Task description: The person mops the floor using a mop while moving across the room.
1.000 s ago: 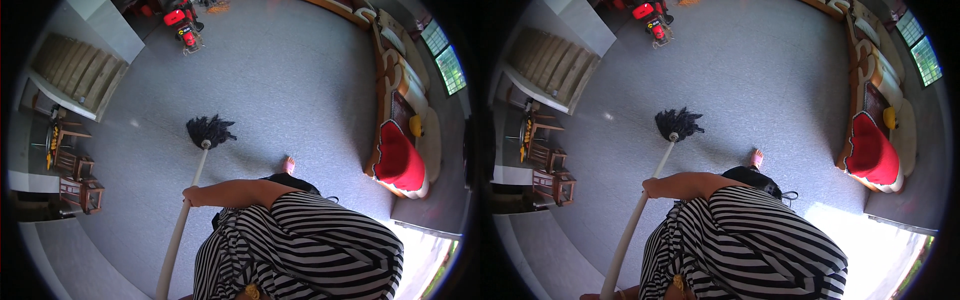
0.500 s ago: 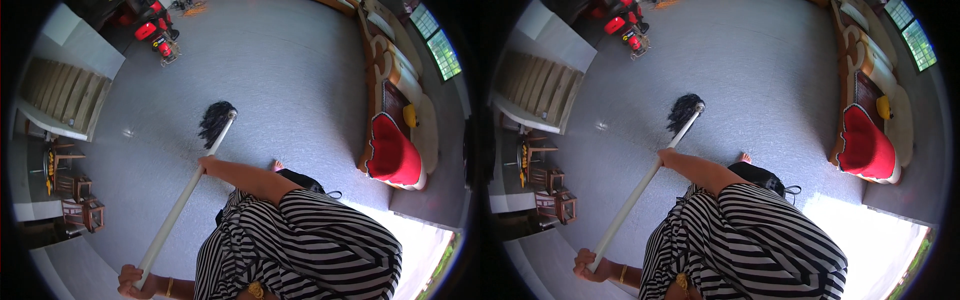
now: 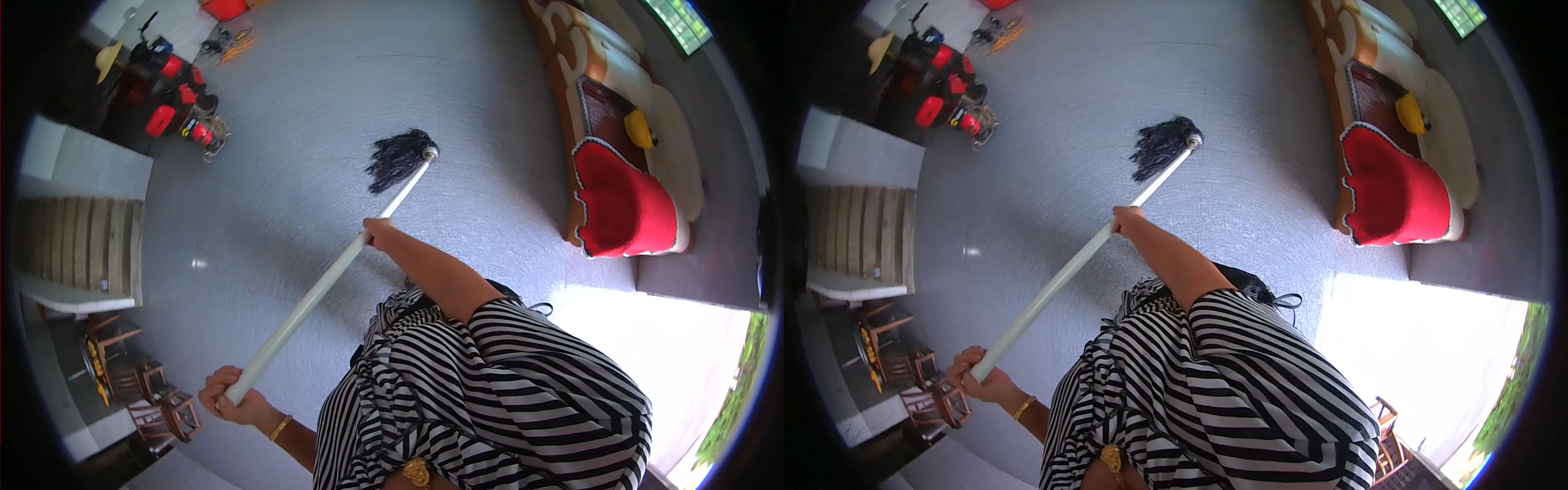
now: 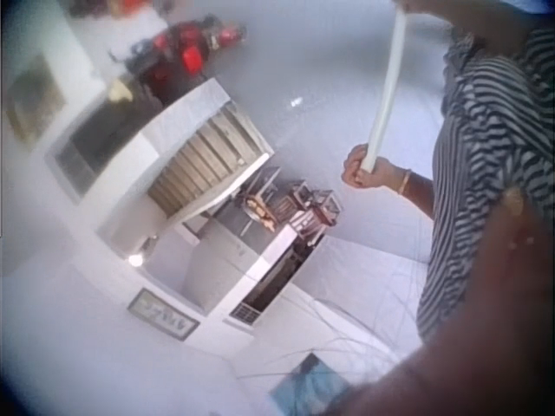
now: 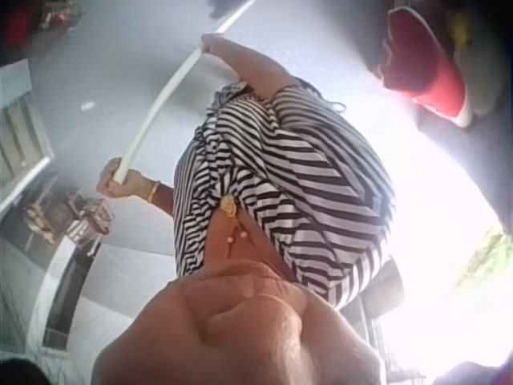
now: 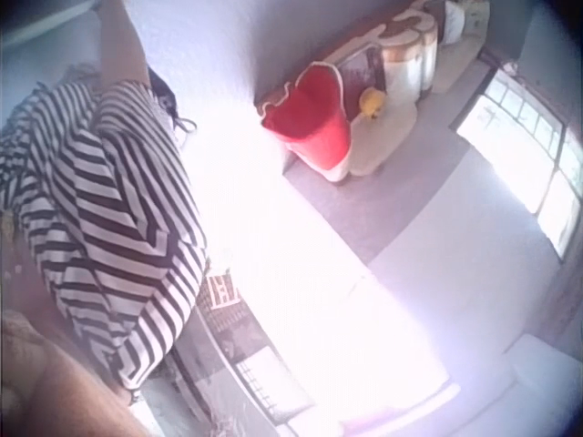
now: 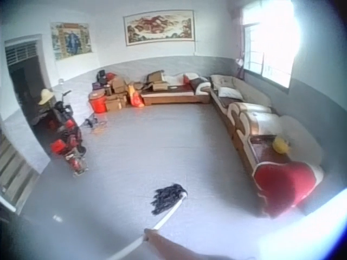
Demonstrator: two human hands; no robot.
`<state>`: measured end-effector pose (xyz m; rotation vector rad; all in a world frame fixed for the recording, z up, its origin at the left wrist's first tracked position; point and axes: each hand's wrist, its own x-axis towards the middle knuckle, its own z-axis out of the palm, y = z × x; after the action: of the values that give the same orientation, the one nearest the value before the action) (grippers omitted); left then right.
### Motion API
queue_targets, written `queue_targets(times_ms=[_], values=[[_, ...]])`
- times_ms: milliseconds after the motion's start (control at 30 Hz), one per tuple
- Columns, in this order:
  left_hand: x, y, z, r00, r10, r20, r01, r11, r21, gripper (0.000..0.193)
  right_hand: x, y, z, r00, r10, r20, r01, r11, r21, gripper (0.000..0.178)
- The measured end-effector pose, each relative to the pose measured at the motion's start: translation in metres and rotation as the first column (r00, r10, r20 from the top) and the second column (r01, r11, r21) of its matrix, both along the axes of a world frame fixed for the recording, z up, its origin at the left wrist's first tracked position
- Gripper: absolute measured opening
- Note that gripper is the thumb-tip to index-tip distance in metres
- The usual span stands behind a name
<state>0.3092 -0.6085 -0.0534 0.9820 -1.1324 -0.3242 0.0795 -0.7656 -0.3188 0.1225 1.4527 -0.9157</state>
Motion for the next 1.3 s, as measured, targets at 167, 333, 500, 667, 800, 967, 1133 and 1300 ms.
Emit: queue_targets(times_ms=[167,333,500,667,800,967,1133,1300], values=[[-0.064,-0.052,-0.023,0.960,-0.272,-0.064,0.278,0.951,0.133,0.010,-0.105,-0.019,-0.020,0.950,-0.311,-0.037,0.312,0.950,0.026,0.025],[-0.138,-0.094,-0.034,0.767,-0.641,0.036,0.610,0.745,0.270,0.009,-0.215,-0.012,-0.040,0.823,-0.565,-0.061,0.567,0.823,0.030,0.024],[-0.196,-0.120,-0.032,0.523,-0.852,0.023,0.800,0.501,0.330,0.008,-0.284,0.022,-0.043,0.589,-0.801,0.110,0.805,0.593,0.011,0.014],[-0.219,-0.131,-0.029,0.317,-0.948,-0.032,0.888,0.284,0.362,0.013,-0.300,0.063,-0.042,0.504,-0.851,0.143,0.858,0.513,0.031,0.009],[-0.217,-0.140,-0.037,0.214,-0.960,-0.180,0.949,0.161,0.270,0.010,-0.287,0.080,-0.042,0.413,-0.894,0.177,0.898,0.432,0.086,0.009],[-0.198,-0.158,-0.030,-0.002,-0.953,-0.304,0.999,-0.013,0.037,0.012,-0.247,0.075,-0.033,0.312,-0.936,0.162,0.936,0.331,0.115,0.009],[-0.154,-0.174,-0.006,-0.040,-0.947,-0.319,0.999,-0.044,0.007,0.018,-0.186,0.042,0.003,0.356,-0.930,0.091,0.904,0.368,0.218,0.010],[-0.093,-0.195,0.014,0.035,-0.953,-0.301,0.997,0.053,-0.054,0.030,-0.131,-0.009,-0.013,0.483,-0.871,0.087,0.822,0.485,0.297,0.009]])
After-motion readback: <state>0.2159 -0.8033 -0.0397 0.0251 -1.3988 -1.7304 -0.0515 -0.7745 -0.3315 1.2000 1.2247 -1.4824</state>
